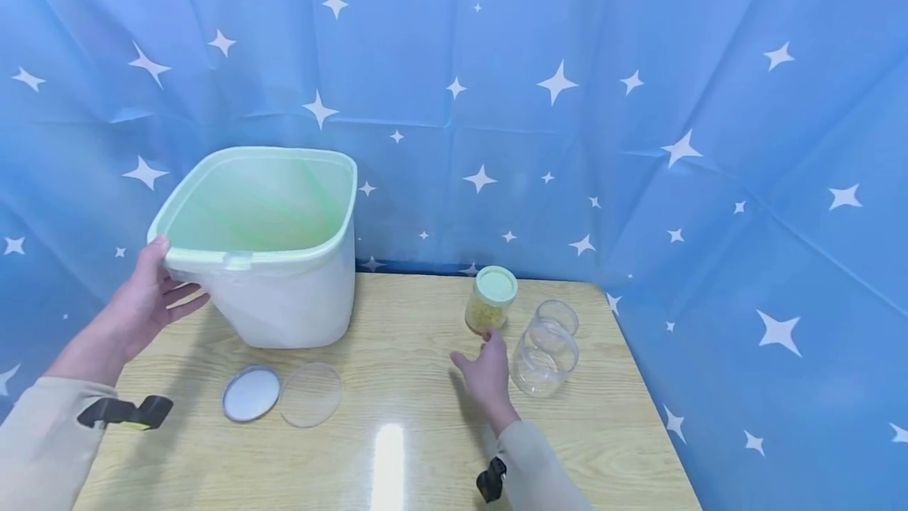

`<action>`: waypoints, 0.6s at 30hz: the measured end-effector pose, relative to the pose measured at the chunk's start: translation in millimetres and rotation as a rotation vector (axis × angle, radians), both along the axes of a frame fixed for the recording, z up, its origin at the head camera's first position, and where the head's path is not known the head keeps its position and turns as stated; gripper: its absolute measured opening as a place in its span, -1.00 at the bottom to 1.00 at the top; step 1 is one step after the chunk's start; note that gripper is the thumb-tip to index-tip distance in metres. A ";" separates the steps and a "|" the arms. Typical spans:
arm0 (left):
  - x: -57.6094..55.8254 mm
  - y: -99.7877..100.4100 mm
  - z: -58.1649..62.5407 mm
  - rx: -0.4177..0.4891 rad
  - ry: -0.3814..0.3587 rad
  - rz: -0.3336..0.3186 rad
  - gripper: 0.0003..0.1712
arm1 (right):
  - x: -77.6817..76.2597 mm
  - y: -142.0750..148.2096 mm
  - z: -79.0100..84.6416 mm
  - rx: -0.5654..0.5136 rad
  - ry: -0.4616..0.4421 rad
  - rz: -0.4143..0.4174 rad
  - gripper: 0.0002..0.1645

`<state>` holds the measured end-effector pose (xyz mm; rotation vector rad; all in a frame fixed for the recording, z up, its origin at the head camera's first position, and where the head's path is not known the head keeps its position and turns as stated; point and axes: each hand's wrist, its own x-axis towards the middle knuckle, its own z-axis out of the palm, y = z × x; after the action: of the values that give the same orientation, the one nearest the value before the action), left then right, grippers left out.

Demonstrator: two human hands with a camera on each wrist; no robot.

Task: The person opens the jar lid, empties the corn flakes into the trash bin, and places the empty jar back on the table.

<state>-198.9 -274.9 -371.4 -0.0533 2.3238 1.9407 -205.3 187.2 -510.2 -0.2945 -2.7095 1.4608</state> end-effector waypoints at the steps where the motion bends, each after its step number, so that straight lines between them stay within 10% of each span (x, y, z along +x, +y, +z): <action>1: 0.0 -0.5 0.1 0.000 0.001 0.001 -0.40 | -2.4 0.0 -0.9 -0.018 -0.003 -0.020 -0.03; 18: -1.3 1.0 2.1 0.015 -0.031 0.018 -0.30 | -50.1 -6.5 -18.2 -0.113 0.083 -0.307 0.29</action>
<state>-200.2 -273.9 -369.4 -0.1017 2.2970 1.9515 -255.4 180.7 -528.4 -0.6096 -2.3904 1.4981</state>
